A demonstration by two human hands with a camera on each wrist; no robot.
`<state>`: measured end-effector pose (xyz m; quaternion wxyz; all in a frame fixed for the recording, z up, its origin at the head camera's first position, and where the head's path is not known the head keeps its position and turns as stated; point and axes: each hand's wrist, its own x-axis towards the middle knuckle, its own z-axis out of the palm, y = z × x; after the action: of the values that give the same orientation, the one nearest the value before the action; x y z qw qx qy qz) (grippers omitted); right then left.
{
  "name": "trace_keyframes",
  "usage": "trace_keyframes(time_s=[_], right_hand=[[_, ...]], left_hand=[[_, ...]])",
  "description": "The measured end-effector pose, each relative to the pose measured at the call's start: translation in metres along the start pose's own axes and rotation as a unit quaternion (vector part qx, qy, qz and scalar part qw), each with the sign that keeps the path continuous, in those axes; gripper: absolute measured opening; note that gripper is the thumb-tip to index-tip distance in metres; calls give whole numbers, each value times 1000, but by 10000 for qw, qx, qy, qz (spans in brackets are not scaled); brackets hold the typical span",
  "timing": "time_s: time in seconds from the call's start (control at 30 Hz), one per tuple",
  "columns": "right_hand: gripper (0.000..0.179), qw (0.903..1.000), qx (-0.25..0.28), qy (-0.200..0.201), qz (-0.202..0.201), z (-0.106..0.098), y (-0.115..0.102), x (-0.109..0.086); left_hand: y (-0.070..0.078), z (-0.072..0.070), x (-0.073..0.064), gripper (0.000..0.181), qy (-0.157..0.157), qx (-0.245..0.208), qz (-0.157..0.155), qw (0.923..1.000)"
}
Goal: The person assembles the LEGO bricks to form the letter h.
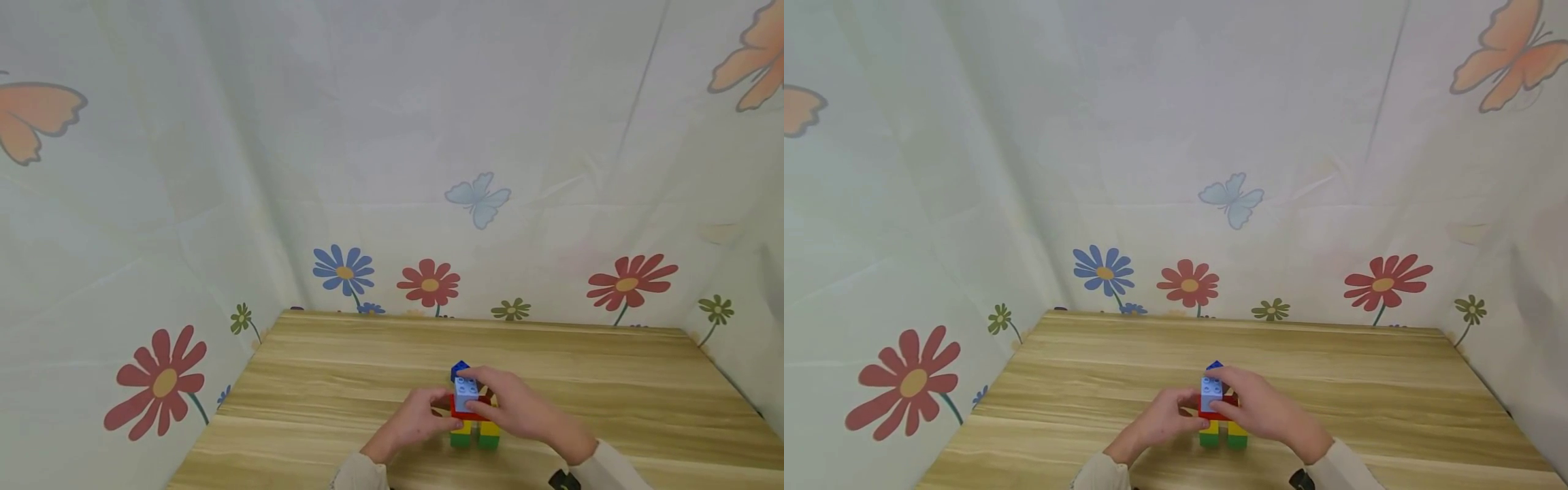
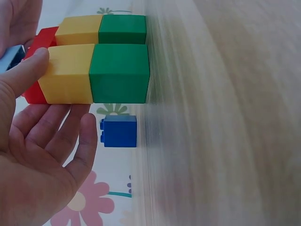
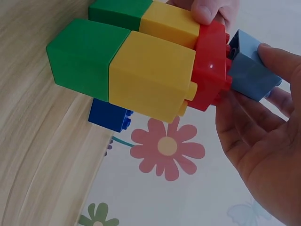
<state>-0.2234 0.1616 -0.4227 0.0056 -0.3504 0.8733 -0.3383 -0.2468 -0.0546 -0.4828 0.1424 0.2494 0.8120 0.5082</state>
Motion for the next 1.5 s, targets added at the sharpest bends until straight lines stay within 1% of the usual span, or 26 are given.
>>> trace_keyframes(time_s=[0.2,0.3,0.5,0.67,0.87,1.23,1.5], right_hand=[[42,9993,-348,100,-71,4,-1,1],[42,9989,-429,136,-96,5,-2,1],[43,9986,-493,177,-35,6,0,2],[47,9980,-614,147,12,7,0,2],[56,9961,-872,93,85,7,-3,2],[56,9955,-939,136,35,8,-5,1],[56,9922,-1237,72,132,7,-7,1]], left_hand=[[-1,1,0,27,19,-45,0,10000],[-1,0,0,27,29,-45,-30,10000],[-1,0,0,29,20,-60,24,10000],[0,0,0,30,1,-77,53,10000],[0,0,0,31,31,-57,-6,10000],[1,1,0,31,49,-25,-57,10000],[1,1,0,30,37,-53,-29,10000]])
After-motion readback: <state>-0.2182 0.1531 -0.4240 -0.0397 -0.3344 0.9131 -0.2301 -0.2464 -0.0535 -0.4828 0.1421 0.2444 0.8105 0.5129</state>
